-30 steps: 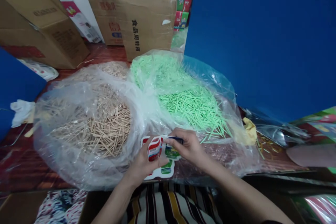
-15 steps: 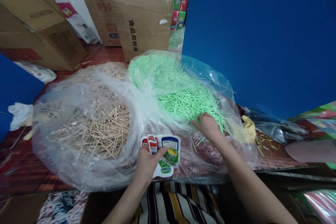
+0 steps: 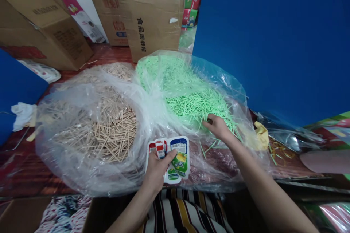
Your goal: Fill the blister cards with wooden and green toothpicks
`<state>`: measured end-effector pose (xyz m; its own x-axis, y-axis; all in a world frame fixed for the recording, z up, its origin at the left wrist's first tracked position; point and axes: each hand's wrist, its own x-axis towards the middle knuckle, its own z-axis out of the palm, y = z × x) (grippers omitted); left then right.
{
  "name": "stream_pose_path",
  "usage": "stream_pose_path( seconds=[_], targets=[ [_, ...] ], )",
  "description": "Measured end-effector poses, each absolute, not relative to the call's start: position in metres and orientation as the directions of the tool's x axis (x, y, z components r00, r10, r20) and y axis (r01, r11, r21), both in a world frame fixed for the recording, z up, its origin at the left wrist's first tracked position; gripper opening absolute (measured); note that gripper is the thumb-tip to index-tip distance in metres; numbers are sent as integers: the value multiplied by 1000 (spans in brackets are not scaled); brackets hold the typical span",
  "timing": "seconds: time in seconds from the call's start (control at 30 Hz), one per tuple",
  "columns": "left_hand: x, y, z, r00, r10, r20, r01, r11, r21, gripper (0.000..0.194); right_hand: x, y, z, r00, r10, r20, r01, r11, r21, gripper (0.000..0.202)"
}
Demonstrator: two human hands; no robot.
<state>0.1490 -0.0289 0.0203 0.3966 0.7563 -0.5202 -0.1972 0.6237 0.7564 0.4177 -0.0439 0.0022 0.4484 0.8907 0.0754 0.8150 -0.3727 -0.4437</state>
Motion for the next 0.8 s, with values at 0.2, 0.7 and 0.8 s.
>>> stream_pose_path(
  seconds=[0.2, 0.7, 0.8],
  targets=[
    [148, -30, 11, 413, 760, -502, -140, 597, 790, 34, 410, -50, -10, 498, 844, 196, 754, -311, -578, 24],
    [146, -26, 1, 381, 812, -443, -160, 530, 833, 30, 409, -53, -6, 650, 736, 189, 499, -225, -837, 43],
    [145, -25, 3, 399, 804, -441, -97, 515, 852, 31, 405, -52, -5, 651, 756, 75, 210, -84, -974, 43]
  ],
)
